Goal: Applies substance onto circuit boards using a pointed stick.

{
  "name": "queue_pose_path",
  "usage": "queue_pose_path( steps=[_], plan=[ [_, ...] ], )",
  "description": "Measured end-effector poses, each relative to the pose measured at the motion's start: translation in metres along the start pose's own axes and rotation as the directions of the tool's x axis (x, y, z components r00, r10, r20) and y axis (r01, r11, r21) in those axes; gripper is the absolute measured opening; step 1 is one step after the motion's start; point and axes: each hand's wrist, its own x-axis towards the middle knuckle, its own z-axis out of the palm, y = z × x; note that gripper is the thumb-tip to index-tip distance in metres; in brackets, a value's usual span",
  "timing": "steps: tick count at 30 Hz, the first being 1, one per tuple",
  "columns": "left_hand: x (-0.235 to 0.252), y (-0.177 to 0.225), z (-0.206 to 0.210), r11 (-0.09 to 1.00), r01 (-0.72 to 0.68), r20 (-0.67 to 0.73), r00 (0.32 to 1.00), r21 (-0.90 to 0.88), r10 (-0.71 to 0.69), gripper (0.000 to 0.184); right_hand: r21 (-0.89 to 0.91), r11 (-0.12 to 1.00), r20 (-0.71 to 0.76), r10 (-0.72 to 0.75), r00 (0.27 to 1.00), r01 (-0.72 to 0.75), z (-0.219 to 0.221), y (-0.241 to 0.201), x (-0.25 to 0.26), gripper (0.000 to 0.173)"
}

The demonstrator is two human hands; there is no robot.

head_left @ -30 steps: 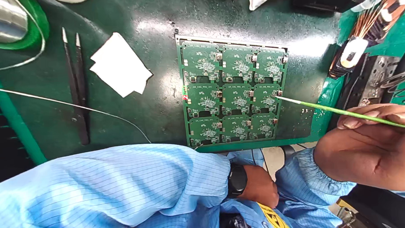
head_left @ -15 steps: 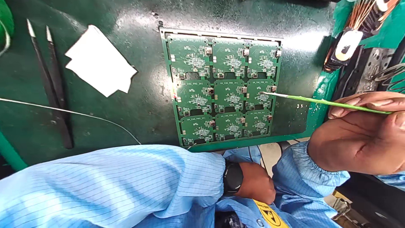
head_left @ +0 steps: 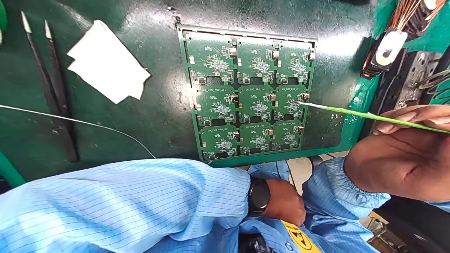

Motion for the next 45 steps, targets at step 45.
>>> queue_pose_path(
  steps=[45],
  plan=[
    [-0.0001, -0.0009, 0.002, 1.0, -0.018, -0.031, 0.999, 0.014, 0.018, 0.027, -0.054, 0.996, 0.016, -0.066, 0.998, 0.067, 0.0024, -0.0026, -0.0077, 0.021]
  ],
)
